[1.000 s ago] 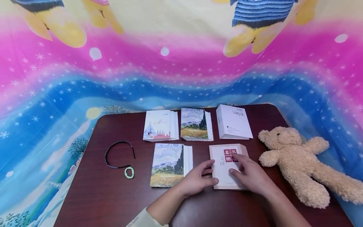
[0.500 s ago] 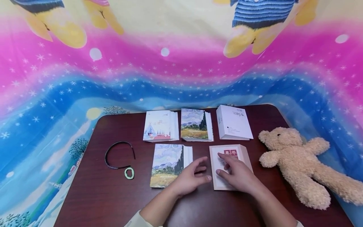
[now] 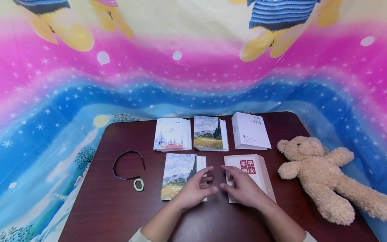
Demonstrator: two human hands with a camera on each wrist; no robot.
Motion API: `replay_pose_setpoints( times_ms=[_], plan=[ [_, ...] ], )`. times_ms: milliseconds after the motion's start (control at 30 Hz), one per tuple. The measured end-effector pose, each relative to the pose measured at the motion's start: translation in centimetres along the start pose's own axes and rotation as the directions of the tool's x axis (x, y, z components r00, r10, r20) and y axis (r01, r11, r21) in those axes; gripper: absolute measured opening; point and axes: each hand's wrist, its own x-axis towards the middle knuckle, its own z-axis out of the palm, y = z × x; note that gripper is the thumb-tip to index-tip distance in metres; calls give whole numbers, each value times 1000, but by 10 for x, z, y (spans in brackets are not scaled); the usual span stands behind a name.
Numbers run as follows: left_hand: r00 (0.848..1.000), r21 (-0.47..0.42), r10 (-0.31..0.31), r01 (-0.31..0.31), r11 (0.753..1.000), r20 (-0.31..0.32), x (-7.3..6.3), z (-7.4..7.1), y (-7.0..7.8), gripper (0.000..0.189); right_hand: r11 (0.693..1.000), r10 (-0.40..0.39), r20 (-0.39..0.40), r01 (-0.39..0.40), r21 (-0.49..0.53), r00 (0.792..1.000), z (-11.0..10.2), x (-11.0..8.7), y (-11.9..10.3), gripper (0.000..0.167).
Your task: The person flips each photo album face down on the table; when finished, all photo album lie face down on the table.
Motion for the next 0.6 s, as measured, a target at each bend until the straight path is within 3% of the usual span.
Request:
replay_pose_setpoints(
  times_ms=[300, 600],
  plan=[
    [999, -31, -28, 27, 999, -46, -8, -19, -3, 73, 998, 5, 65, -9, 60, 998, 14, 14, -11, 67],
    [993, -11, -3, 2, 1000, -116, -17, -42, -7, 74, 997, -14, 124, 4, 81, 992, 27, 24, -17, 67]
  ],
)
